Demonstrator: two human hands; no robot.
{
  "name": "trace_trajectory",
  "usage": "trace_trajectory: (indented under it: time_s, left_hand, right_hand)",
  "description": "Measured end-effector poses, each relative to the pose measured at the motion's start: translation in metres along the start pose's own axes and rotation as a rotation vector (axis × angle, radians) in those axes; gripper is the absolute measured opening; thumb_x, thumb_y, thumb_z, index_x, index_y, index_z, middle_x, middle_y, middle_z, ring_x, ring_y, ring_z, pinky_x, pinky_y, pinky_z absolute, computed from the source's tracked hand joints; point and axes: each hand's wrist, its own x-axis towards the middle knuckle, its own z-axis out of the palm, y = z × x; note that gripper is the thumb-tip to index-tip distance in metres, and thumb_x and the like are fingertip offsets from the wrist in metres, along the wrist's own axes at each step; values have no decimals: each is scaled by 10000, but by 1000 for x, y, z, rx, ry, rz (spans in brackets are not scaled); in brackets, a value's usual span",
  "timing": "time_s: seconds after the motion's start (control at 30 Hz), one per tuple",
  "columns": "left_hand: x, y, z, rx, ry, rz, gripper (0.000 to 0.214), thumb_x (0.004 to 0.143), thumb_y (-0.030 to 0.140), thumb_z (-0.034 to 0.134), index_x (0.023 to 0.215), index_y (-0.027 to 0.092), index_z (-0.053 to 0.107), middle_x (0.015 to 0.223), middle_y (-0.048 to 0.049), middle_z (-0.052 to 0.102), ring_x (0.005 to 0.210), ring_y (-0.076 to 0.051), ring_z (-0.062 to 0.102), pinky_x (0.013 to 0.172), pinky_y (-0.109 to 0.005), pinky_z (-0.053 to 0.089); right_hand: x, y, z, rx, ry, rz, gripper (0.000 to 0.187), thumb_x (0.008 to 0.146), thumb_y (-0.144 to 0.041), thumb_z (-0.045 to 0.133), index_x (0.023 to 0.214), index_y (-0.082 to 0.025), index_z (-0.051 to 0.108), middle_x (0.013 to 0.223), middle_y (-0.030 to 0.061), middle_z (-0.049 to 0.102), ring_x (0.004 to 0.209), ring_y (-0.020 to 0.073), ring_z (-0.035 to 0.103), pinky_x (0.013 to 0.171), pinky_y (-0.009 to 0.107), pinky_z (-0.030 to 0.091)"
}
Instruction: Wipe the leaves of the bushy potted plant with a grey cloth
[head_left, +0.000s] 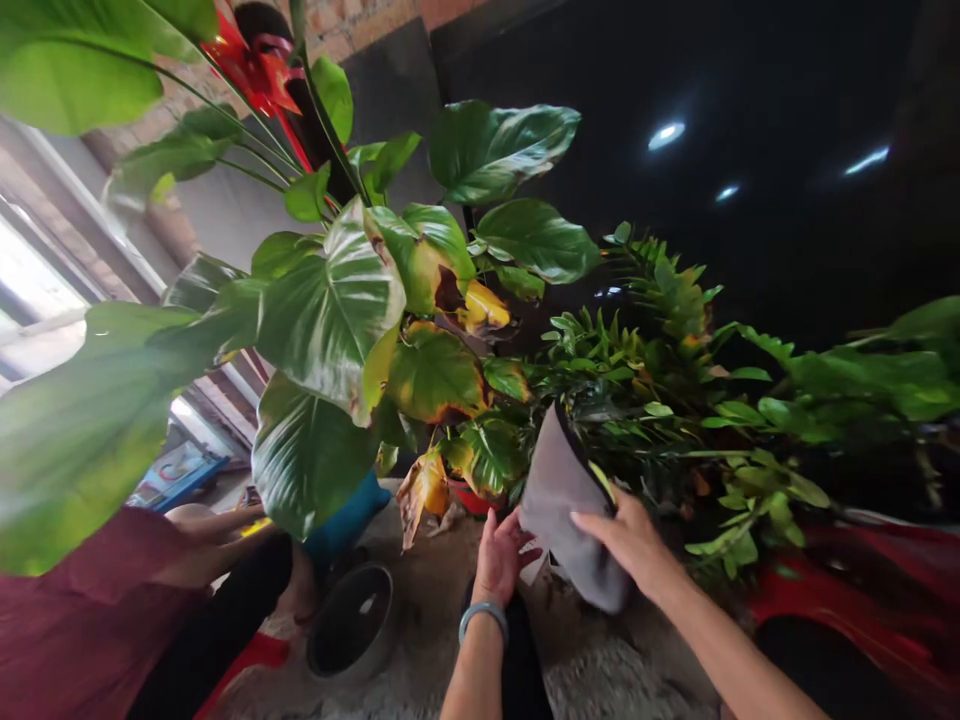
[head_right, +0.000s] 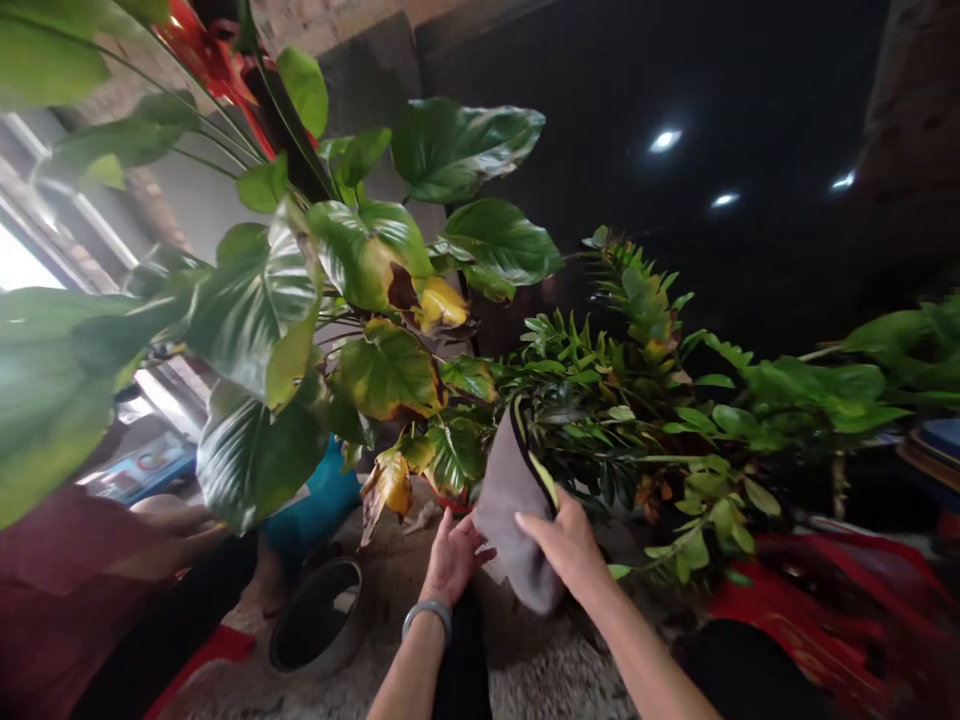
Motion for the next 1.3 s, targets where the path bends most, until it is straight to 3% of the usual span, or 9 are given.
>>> trace_trajectory:
  time_s: [0.1, 0.2, 0.4, 0.57, 0.73, 0.93, 1.03, 1.2, 1.3]
  left_hand:
    - [0, -1, -1, -4, -47, -17, 519, 848, 577, 482, 1018, 130, 684, 998, -146, 693, 909, -286, 625, 842, -406, 427]
    - [2, -3, -1, -29, -97, -3, 496, 801, 563, 569, 990, 120, 689, 1008, -164, 699, 1020, -336, 610, 901, -422, 413]
    - [4, -4, 0, -62, 5, -7, 428, 861, 508, 519, 936, 122, 688, 849, -122, 683, 816, -260, 628, 765, -377, 440]
    - [6, -4, -2, -22, -10, 3, 473, 853, 544, 508, 981, 125, 685, 892, -124, 663, 832, -270, 616, 791, -401, 430]
    - [5, -3, -5, -68, 5, 0, 431, 840, 515, 556, 962, 122, 685, 888, -121, 655, 834, -264, 618, 761, -388, 442]
    - [3, -3, 5, -58, 43, -4, 399, 865, 485, 524, 962, 134, 685, 853, -106, 640, 816, -257, 617, 720, -370, 450]
    - [2, -4, 9, -52, 77, 4, 385, 868, 474, 517, 966, 139, 679, 882, -105, 636, 796, -244, 612, 699, -360, 448]
    - [1, -2, 6, -42, 63, 1, 369, 863, 458, 527, 979, 140, 675, 947, -120, 648, 822, -247, 612, 705, -361, 448]
    - [2, 0, 2, -34, 54, 2, 373, 852, 460, 540, 969, 133, 675, 976, -136, 649, 833, -254, 613, 711, -369, 447]
  right_hand:
    - [-35, 24, -8, -17, -127, 124, 429, 495, -263, 684, 910, -183, 756, 873, 101, 768, 894, 359, 680, 830, 461, 518]
    - [-53, 12, -21, 52, -139, 137, 464, 494, -278, 710, 951, -207, 758, 936, 79, 773, 956, 348, 672, 863, 450, 511]
    - [-2, -40, -25, 250, 139, -6, 464, 469, -367, 795, 887, -171, 737, 833, 83, 775, 826, 319, 688, 784, 418, 526]
    - [-21, 3, -12, 252, 88, 217, 376, 455, -343, 764, 787, -169, 743, 782, 105, 772, 798, 346, 691, 768, 447, 526]
    - [-71, 24, -38, 268, 12, 304, 388, 500, -336, 763, 864, -202, 752, 853, 77, 779, 887, 339, 699, 801, 420, 530]
    - [-8, -35, -66, 557, 327, 213, 380, 421, -278, 832, 771, -181, 719, 687, 70, 756, 634, 273, 688, 589, 357, 551]
    - [12, -30, -59, 646, 401, 256, 320, 436, -226, 805, 739, -201, 703, 686, 53, 759, 718, 283, 706, 655, 369, 573]
    - [-40, 17, -57, 591, 285, 532, 319, 442, -308, 834, 707, -170, 723, 672, 83, 762, 648, 293, 710, 606, 376, 581]
    - [-59, 12, -71, 615, 254, 572, 384, 443, -330, 849, 761, -148, 732, 676, 93, 762, 606, 285, 708, 570, 356, 577]
